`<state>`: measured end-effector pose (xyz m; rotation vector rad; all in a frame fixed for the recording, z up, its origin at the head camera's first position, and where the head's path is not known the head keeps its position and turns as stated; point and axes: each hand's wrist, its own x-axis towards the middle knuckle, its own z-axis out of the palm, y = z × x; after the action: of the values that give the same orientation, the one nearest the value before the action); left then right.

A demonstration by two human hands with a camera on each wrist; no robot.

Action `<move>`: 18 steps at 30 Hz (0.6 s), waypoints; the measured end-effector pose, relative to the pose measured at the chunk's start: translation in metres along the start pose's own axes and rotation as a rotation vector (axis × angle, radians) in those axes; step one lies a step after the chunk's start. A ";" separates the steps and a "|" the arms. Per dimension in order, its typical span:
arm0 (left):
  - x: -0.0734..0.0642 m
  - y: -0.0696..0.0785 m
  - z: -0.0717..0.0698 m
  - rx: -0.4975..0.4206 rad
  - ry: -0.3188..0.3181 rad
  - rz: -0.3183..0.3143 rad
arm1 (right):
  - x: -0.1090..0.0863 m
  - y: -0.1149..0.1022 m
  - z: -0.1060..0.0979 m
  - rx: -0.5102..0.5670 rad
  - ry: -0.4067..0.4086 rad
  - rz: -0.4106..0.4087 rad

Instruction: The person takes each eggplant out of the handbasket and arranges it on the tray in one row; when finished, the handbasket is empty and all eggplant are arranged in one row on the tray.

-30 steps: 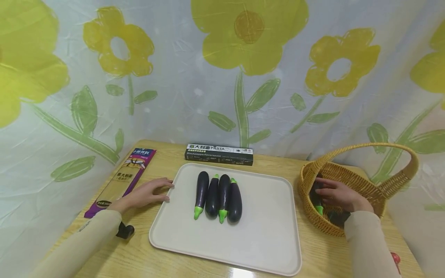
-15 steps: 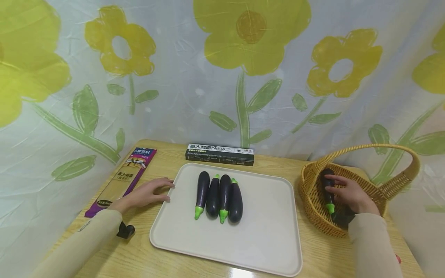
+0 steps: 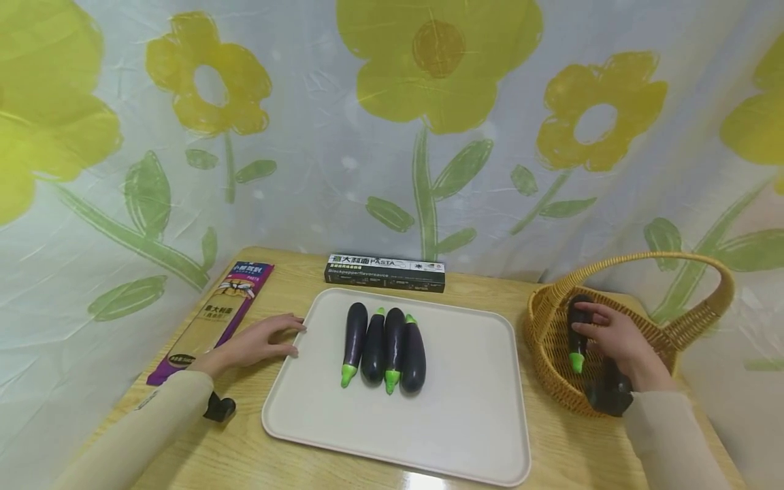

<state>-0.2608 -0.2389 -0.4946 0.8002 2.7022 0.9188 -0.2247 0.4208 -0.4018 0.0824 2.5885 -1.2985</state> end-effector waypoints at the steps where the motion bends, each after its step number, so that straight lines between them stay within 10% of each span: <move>1: 0.000 0.000 0.000 0.000 -0.001 0.000 | -0.003 -0.002 0.000 0.000 -0.001 0.006; 18: -0.001 -0.001 0.000 -0.003 0.000 -0.005 | -0.055 -0.031 0.024 -0.059 0.009 -0.097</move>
<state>-0.2608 -0.2400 -0.4954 0.7927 2.7009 0.9216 -0.1715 0.3864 -0.3780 -0.0492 2.6667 -1.2545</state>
